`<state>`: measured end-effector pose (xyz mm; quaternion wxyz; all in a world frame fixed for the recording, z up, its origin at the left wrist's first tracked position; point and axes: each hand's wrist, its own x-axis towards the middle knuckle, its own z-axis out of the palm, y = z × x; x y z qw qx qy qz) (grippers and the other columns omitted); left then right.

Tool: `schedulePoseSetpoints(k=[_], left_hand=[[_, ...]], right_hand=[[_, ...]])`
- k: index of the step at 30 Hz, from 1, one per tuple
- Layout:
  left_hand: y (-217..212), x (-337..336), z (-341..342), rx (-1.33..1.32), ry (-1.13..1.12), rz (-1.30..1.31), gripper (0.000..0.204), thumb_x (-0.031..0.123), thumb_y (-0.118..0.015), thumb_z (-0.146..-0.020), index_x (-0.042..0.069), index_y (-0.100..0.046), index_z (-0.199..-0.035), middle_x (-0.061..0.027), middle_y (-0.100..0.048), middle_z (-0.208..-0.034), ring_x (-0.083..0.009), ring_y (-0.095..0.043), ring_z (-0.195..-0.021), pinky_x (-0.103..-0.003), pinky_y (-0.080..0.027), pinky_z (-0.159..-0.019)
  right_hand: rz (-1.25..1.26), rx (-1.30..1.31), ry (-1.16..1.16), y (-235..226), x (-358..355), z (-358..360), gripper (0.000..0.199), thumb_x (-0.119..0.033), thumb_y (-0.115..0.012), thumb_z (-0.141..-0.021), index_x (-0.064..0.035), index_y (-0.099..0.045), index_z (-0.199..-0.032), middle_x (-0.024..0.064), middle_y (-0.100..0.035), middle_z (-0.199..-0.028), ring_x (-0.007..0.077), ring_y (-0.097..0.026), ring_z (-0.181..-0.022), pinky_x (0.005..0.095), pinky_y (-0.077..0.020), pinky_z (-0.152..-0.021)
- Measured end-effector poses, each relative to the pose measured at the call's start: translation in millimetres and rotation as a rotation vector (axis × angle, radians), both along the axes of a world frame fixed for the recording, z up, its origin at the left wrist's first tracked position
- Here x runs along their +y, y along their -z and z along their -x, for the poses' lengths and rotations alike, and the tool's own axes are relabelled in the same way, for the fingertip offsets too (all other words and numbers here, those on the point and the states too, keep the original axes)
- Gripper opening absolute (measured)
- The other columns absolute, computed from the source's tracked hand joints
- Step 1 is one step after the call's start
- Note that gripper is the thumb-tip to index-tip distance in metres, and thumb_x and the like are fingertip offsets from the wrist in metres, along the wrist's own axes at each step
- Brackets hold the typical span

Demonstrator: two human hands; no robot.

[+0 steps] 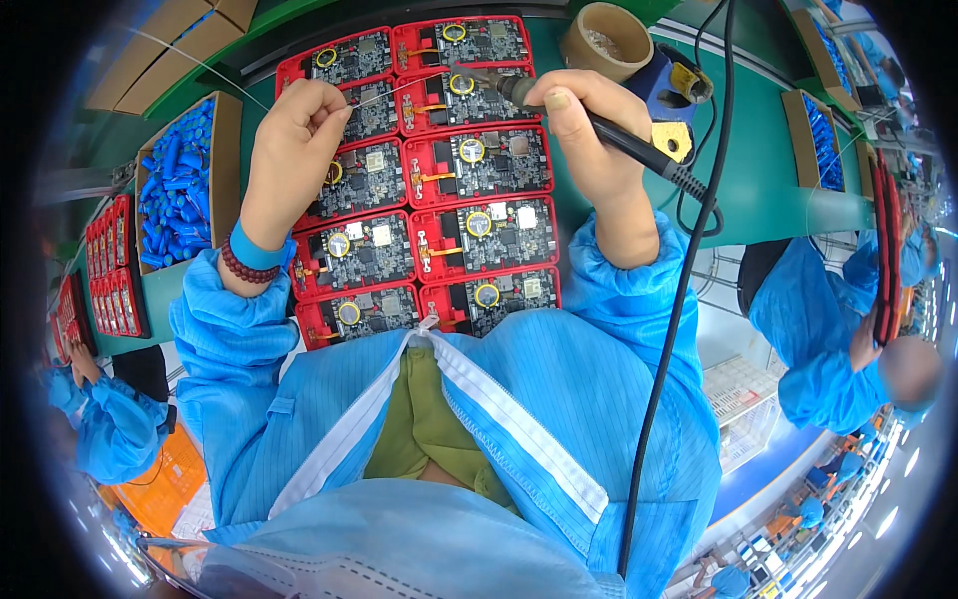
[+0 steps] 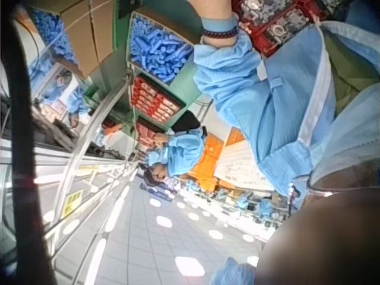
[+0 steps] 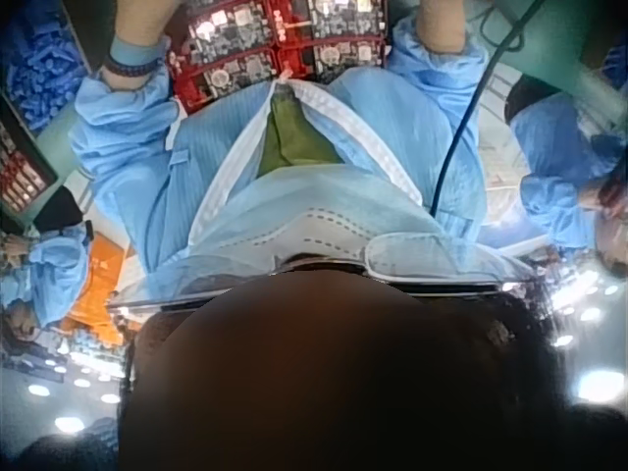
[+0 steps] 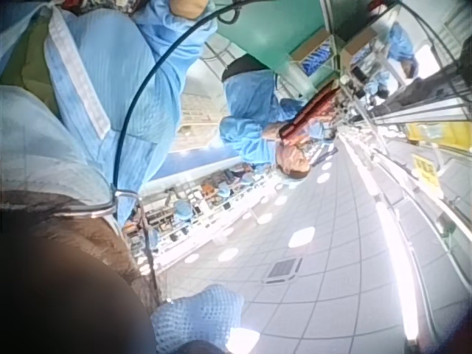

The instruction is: The person places a tray of circuit boards onto the workbench and solders components using a soldering iron and solder wire. The person then takes battery cells from a box and solders them onto the circuit boards using the soldering iron.

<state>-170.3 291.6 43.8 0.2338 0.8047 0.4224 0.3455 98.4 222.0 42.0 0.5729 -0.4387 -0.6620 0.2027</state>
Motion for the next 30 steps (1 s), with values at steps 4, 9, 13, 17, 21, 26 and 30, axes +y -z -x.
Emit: schedulePoseSetpoints(k=[4, 9, 13, 17, 21, 26, 30], left_hand=[[1.5, -0.1, -1.9, 0.039, 0.003, -0.036, 0.006, 0.004, -0.059, -0.078, 0.001, -0.054, -0.078, -0.0122, -0.052, -0.073, -0.0297, -0.052, -0.071, -0.038, -0.042, -0.062], [3.3, 0.7, -0.6, 0.062, 0.026, -0.083, 0.007, 0.004, -0.059, -0.079, 0.0, -0.053, -0.079, -0.0098, -0.049, -0.071, -0.0233, -0.048, -0.066, -0.034, -0.04, -0.059], [4.6, 1.2, -0.8, 0.057, 0.021, -0.089, 0.007, 0.003, -0.059, -0.081, -0.001, -0.053, -0.08, -0.0074, -0.046, -0.069, -0.0164, -0.044, -0.06, -0.029, -0.037, -0.056], [5.3, 1.4, -1.5, 0.054, 0.035, -0.096, 0.007, 0.003, -0.059, -0.081, -0.001, -0.053, -0.08, -0.0074, -0.046, -0.07, -0.0161, -0.044, -0.06, -0.028, -0.037, -0.056], [6.7, 2.6, -3.1, 0.048, 0.046, -0.103, 0.007, 0.003, -0.059, -0.081, -0.001, -0.053, -0.08, -0.0072, -0.047, -0.071, -0.0153, -0.046, -0.059, -0.028, -0.038, -0.055], [7.8, 3.9, -4.2, 0.045, 0.053, -0.123, 0.006, 0.003, -0.059, -0.081, -0.001, -0.053, -0.08, -0.0069, -0.047, -0.072, -0.0144, -0.047, -0.059, -0.028, -0.038, -0.054], [7.3, 2.4, -4.0, 0.044, 0.057, -0.105, 0.006, 0.003, -0.059, -0.081, 0.0, -0.053, -0.081, -0.0067, -0.048, -0.072, -0.0145, -0.048, -0.057, -0.028, -0.039, -0.053]], right_hand=[[-0.027, -0.085, 0.001, -0.2, 1.5, 1.1, 0.019, -0.014, -0.056, -0.088, 0.0015, -0.064, -0.082, 0.0087, -0.064, -0.076, 0.0152, -0.059, -0.067, 0.0254, -0.0453, -0.062], [-0.021, -0.1, -0.013, 3.0, 2.2, 2.5, 0.019, -0.014, -0.055, -0.088, 0.0015, -0.064, -0.082, 0.0092, -0.064, -0.075, 0.0165, -0.06, -0.067, 0.0261, -0.0457, -0.062], [-0.006, -0.094, -0.009, 6.7, 4.2, 3.1, 0.018, -0.013, -0.055, -0.088, 0.0013, -0.064, -0.082, 0.0087, -0.064, -0.076, 0.0155, -0.059, -0.067, 0.026, -0.0456, -0.061], [-0.022, -0.153, -0.022, 8.6, 5.8, 2.0, 0.023, -0.016, -0.049, -0.092, 0.0023, -0.063, -0.086, 0.0062, -0.063, -0.081, 0.0081, -0.052, -0.062, 0.0206, -0.0414, -0.056], [-0.026, -0.169, -0.03, 10.4, 6.4, 2.2, 0.024, -0.016, -0.049, -0.092, 0.0023, -0.063, -0.086, 0.0061, -0.063, -0.081, 0.0078, -0.053, -0.062, 0.0202, -0.0416, -0.056], [-0.011, -0.158, -0.029, 11.1, 5.7, 2.5, 0.024, -0.016, -0.049, -0.092, 0.0023, -0.063, -0.087, 0.0057, -0.063, -0.081, 0.0074, -0.053, -0.062, 0.02, -0.0415, -0.056], [-0.042, -0.111, -0.038, 11.3, 4.9, 2.2, 0.024, -0.016, -0.049, -0.093, 0.0022, -0.063, -0.087, 0.0052, -0.062, -0.081, 0.0072, -0.052, -0.062, 0.02, -0.0411, -0.056]])
